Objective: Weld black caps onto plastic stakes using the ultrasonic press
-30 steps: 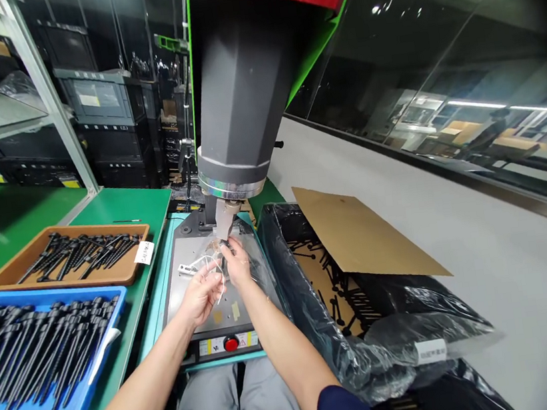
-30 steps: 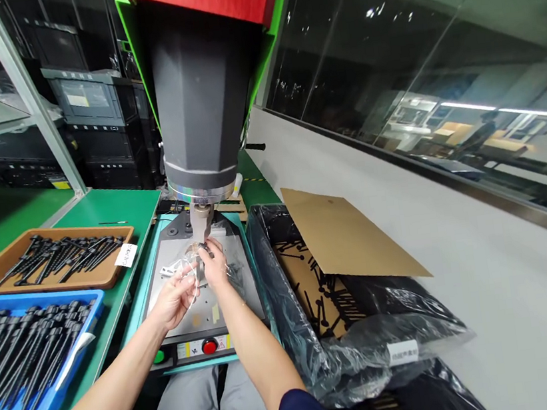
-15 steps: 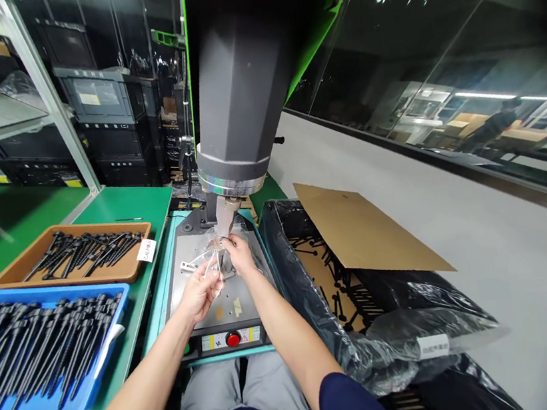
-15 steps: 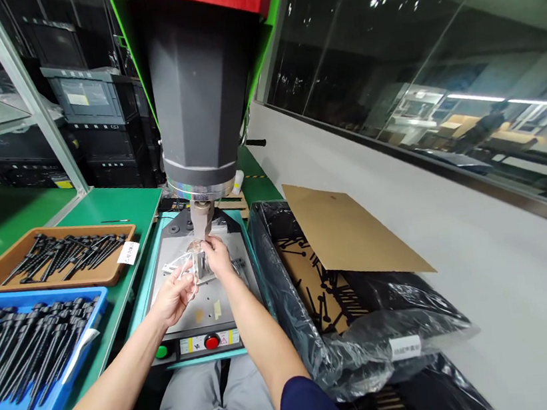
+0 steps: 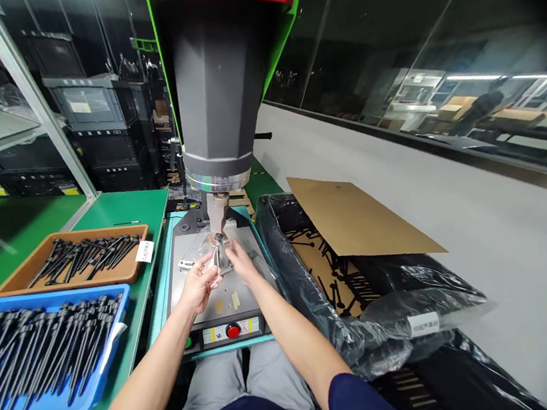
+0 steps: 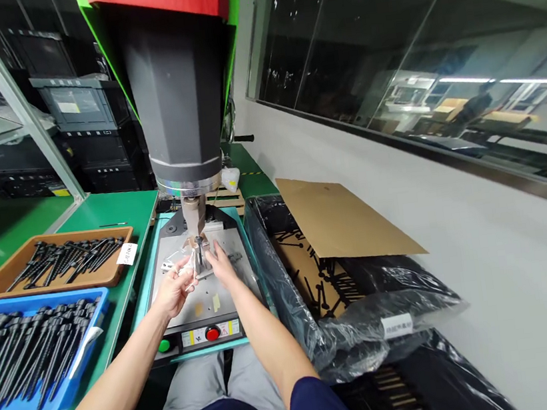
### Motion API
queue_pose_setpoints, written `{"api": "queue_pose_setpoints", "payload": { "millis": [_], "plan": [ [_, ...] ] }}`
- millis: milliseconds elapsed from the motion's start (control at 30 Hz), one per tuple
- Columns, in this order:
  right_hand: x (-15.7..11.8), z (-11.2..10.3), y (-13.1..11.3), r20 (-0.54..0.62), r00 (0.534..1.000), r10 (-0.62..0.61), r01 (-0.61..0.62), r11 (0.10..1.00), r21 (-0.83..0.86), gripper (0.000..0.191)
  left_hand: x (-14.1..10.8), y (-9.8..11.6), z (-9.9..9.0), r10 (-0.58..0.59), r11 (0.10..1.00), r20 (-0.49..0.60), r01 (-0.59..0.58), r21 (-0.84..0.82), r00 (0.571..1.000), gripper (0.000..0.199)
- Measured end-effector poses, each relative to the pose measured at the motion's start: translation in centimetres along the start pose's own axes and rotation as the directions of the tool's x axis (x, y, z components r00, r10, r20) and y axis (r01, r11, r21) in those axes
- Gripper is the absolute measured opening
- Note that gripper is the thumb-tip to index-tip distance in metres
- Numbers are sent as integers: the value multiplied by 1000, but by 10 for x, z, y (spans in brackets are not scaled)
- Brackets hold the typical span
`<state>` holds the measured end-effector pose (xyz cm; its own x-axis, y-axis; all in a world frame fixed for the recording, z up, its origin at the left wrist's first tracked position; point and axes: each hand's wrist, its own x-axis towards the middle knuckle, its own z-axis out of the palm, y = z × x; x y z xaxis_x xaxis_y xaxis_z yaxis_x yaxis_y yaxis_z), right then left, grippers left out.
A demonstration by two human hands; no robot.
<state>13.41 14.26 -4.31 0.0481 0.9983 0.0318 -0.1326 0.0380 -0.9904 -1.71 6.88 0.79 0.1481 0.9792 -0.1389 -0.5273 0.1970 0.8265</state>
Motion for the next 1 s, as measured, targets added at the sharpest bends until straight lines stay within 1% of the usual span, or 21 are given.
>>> {"api": "queue_pose_setpoints", "payload": {
  "millis": [33, 100, 167, 200, 267, 300, 333, 367, 433, 500, 567, 633, 667, 700, 733, 767, 800, 867, 900, 933, 1000],
  "plan": [
    [-11, -7, 8, 14, 1000, 28, -29, 998, 58, 76, 1, -1, -1, 3, 1000, -6, -3, 17, 1000, 66],
    [-36, -21, 21, 74, 996, 42, -55, 979, 196, 80, 5, -4, -3, 13, 999, -10, -12, 53, 1000, 68],
    [-62, -34, 26, 188, 982, 16, -79, 940, 331, 83, 9, -6, -5, 20, 995, -5, -19, 95, 1000, 70],
    [-73, -40, 26, 266, 964, 0, -106, 917, 384, 85, 11, -6, -5, 21, 993, -2, -20, 117, 1000, 71],
    [-89, -49, 19, 410, 912, -35, -175, 868, 464, 87, 14, -7, -6, 13, 987, 1, -13, 159, 1000, 71],
    [-94, -52, 14, 452, 891, -51, -206, 841, 500, 86, 16, -6, -7, 5, 984, 3, -5, 176, 1000, 70],
    [-95, -54, 7, 468, 881, -65, -225, 813, 536, 84, 18, -6, -8, -2, 983, 9, 0, 186, 1000, 68],
    [-95, -55, 1, 465, 882, -77, -233, 787, 572, 82, 20, -5, -10, -3, 982, 12, 0, 188, 1000, 67],
    [-91, -57, -12, 434, 896, -91, -228, 744, 628, 81, 23, -3, -14, 18, 984, 0, -18, 179, 1000, 64],
    [-88, -58, -22, 423, 901, -96, -232, 717, 657, 86, 27, 1, -20, 53, 988, -36, -48, 148, 998, 60],
    [-88, -60, -28, 417, 903, -107, -236, 686, 688, 92, 30, 5, -25, 67, 995, -88, -60, 76, 994, 52],
    [-90, -62, -31, 394, 912, -112, -233, 650, 724, 92, 35, 10, -28, 28, 998, -134, -35, -54, 991, 42],
    [-89, -63, -32, 375, 921, -101, -231, 635, 738, 89, 37, 11, -29, -10, 991, -146, -10, -133, 989, 41],
    [-88, -65, -32, 350, 934, -73, -231, 625, 745, 84, 41, 13, -30, -52, 978, -149, 20, -209, 987, 44],
    [-85, -65, -32, 319, 948, -21, -236, 627, 743, 75, 44, 14, -30, -96, 960, -148, 52, -275, 984, 48],
    [-80, -66, -31, 272, 961, 56, -243, 641, 728, 61, 48, 15, -29, -135, 942, -149, 80, -326, 980, 50],
    [-74, -66, -31, 202, 968, 147, -247, 673, 697, 44, 53, 16, -29, -159, 932, -169, 91, -351, 973, 49],
    [-58, -68, -33, 26, 956, 294, -248, 754, 608, 12, 63, 19, -26, -155, 940, -263, 60, -337, 952, 36],
    [-49, -69, -35, -51, 944, 326, -242, 789, 565, 6, 68, 21, -24, -129, 950, -315, 26, -311, 940, 28],
    [-39, -71, -39, -107, 938, 330, -227, 817, 530, 10, 73, 24, -23, -88, 960, -358, -16, -280, 930, 19],
    [-22, -76, -48, -152, 945, 290, -183, 853, 489, 14, 82, 32, -21, 11, 968, -404, -112, -226, 915, 9]
  ]
}}
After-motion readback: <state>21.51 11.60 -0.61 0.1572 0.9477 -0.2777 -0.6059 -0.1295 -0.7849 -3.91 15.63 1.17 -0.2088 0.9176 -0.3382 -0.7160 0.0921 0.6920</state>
